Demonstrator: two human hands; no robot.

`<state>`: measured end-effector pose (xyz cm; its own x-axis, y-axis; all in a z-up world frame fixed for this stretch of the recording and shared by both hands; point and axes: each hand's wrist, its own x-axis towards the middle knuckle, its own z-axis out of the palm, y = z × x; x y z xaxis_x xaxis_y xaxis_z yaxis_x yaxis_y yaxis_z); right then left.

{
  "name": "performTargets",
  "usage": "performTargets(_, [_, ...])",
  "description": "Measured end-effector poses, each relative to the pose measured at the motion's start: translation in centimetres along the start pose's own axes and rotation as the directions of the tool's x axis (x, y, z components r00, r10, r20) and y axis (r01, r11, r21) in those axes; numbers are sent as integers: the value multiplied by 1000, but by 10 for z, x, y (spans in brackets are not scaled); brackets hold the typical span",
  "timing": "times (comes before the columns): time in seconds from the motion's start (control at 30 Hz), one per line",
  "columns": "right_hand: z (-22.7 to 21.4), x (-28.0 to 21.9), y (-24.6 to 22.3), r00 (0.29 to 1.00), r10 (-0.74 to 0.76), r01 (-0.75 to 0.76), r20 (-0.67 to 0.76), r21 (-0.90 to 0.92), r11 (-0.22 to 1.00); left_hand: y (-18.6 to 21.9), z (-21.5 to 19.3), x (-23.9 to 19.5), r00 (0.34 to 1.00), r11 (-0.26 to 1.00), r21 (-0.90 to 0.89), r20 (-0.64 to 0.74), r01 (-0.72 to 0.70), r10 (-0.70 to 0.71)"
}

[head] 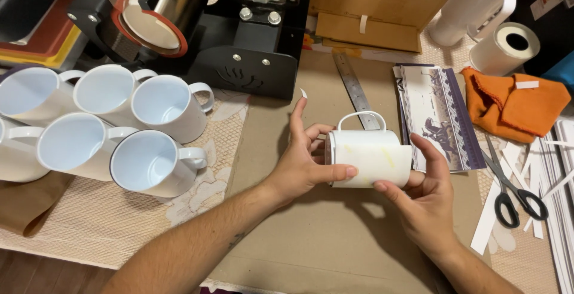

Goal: Wrapping printed designs around ceramic mugs and securing them with heat-resistant tape for sublimation printing.

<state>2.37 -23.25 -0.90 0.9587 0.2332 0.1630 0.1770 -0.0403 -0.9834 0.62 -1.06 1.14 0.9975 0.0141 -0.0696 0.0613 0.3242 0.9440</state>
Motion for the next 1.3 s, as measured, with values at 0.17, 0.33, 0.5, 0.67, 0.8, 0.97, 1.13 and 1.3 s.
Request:
performTargets(0.17, [0,1,-2,999,31,-31,13,26,999,-1,2,1,1000,1000,-6,8,-26,26])
performTargets(0.33, [-2,0,-1,999,29,-30,14,36,999,-6,-1,1,994,994,33,37,-100,99])
performTargets(0.5, [-6,-5,4,1000,-28,27,14,34,999,-7,-3,-1,970,970,78,93,-231,223])
performTargets(0.67, [-13,-10,13,997,-71,71,11,0,997,5,-1,-9,945,939,139,146,-313,294])
performTargets(0.8, [-14,-14,17,996,-92,92,14,-2,996,8,0,-13,938,929,159,150,-334,311])
performTargets(0.97, [-17,-17,22,984,-176,176,-15,108,978,4,-8,-16,782,731,289,326,-618,531])
performTargets(1.13, [-24,-15,21,979,-205,206,-21,131,970,-8,-14,-15,535,454,286,503,-844,678])
performTargets(1.3, [-45,13,18,704,-705,708,87,-170,686,5,-11,-17,306,125,310,647,-942,699])
